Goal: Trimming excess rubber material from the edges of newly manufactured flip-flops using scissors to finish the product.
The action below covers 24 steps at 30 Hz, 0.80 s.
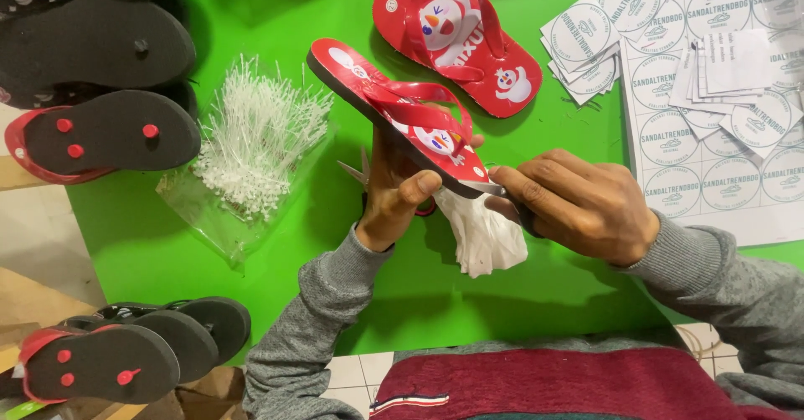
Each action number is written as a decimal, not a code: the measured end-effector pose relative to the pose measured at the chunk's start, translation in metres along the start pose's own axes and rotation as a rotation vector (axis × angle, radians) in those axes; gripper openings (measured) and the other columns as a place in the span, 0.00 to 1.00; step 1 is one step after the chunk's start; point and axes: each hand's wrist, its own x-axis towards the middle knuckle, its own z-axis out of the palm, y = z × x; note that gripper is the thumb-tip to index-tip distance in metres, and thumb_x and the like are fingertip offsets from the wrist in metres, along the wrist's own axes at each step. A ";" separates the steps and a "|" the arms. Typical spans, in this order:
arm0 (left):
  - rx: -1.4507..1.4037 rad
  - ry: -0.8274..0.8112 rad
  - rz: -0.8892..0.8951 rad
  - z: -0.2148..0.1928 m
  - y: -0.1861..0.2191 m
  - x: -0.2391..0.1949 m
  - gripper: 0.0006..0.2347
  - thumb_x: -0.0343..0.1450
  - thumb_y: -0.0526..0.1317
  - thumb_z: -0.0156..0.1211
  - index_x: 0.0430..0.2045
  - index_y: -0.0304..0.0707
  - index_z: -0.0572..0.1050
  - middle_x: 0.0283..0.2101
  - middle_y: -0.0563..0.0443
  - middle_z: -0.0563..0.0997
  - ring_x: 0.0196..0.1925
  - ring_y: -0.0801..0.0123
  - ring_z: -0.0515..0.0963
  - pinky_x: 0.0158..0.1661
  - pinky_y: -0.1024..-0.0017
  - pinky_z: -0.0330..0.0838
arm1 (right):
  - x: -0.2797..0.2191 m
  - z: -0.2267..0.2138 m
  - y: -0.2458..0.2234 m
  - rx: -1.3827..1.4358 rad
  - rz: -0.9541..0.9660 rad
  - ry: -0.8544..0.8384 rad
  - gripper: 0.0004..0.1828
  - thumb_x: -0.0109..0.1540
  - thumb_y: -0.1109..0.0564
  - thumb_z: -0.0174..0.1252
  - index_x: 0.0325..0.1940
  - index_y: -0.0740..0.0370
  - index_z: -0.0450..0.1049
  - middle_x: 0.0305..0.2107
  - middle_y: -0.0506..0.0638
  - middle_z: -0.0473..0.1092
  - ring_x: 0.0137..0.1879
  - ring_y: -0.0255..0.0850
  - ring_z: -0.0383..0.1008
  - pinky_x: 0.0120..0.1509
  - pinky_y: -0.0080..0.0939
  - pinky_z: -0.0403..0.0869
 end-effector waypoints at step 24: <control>-0.532 -0.016 -0.199 -0.023 -0.004 -0.008 0.39 0.64 0.50 0.52 0.71 0.27 0.55 0.71 0.22 0.63 0.55 0.31 0.78 0.51 0.51 0.79 | -0.082 -0.056 0.111 0.156 0.657 -0.246 0.29 0.70 0.61 0.70 0.69 0.80 0.68 0.45 0.71 0.67 0.50 0.59 0.70 0.52 0.52 0.71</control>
